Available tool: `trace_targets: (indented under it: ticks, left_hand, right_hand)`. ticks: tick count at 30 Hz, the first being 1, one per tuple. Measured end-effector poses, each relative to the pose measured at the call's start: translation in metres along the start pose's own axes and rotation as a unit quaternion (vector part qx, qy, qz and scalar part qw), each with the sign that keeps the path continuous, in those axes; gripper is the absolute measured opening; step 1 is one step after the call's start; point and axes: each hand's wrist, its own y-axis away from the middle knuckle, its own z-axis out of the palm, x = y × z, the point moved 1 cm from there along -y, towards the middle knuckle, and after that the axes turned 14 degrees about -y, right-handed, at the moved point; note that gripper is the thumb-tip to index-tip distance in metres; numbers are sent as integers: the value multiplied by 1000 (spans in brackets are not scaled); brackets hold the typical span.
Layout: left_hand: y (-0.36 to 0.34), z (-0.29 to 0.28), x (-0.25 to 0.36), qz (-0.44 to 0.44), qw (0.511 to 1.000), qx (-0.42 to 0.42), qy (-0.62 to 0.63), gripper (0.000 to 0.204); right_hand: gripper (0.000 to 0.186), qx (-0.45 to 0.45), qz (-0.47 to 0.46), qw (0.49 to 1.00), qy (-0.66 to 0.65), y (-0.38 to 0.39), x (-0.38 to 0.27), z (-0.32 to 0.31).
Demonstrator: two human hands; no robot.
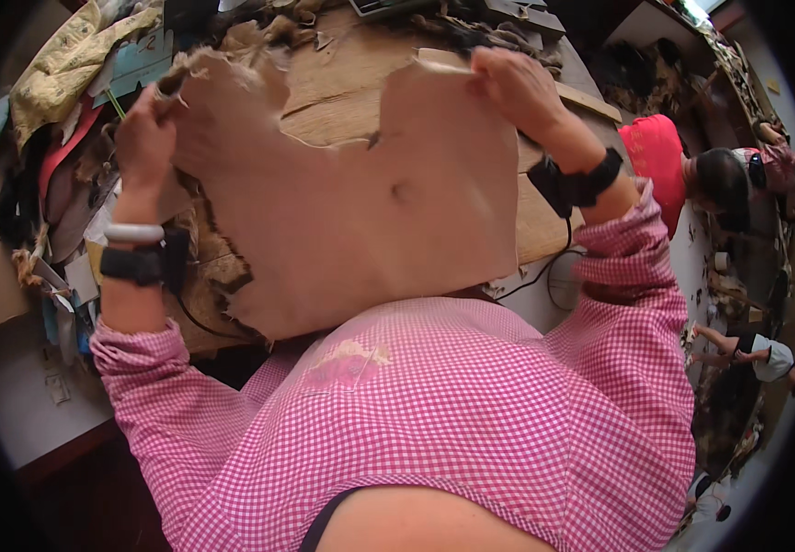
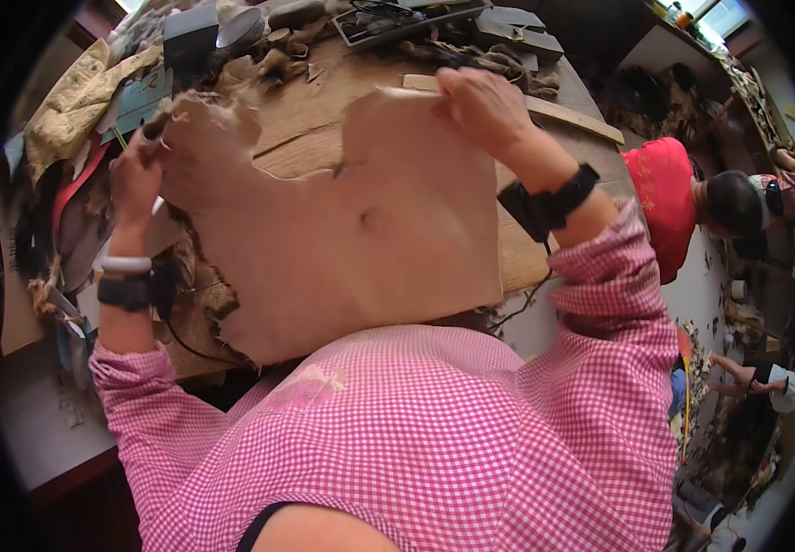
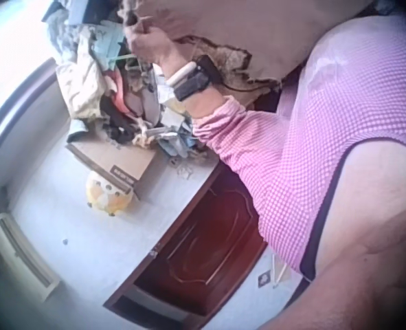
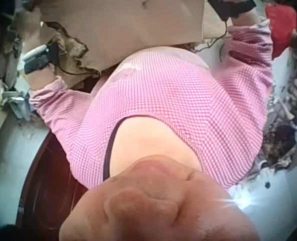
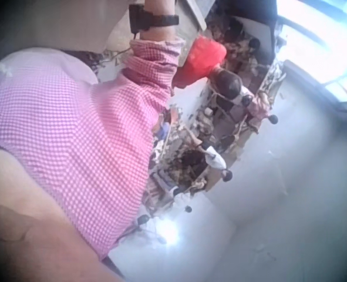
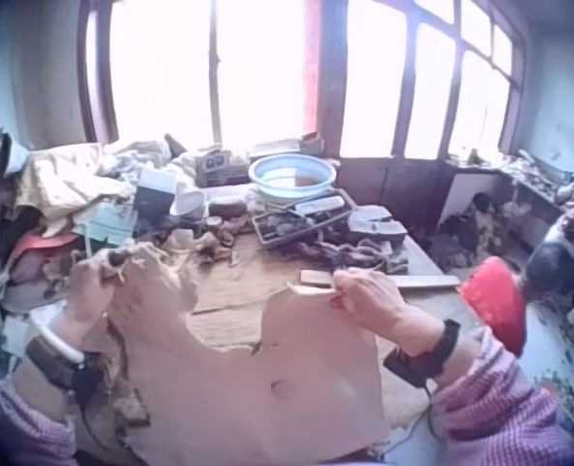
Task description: Inspecting, smoothing, and cutting leather pieces using patterns and hand tools.
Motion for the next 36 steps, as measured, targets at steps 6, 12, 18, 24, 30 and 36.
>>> trace_targets:
  ticks: [6, 12, 18, 24, 30, 36]
  left_hand:
    - [-86, 0, -46, -53, 982, 86, -156, 44]
    - [-37, 33, 17, 106, 988, 114, 20, 98]
    - [176, 44, 70, 217, 955, -182, 91, 88]
    - [240, 69, 55, 129, 961, -238, -55, 83]
    - [226, 68, 58, 75, 959, -248, 111, 79]
    - [193, 43, 89, -227, 851, -102, 463, 70]
  right_hand:
    - [19, 40, -7, 998, 56, -109, 8, 14]
    - [43, -55, 5, 998, -27, -59, -26, 52]
    - [68, -311, -44, 942, -121, 112, -25, 79]
    - [82, -280, -59, 954, -85, 145, -15, 92]
    - [69, -274, -115, 937, -183, 127, -41, 89]
    - [59, -406, -132, 806, -409, 136, -78, 75]
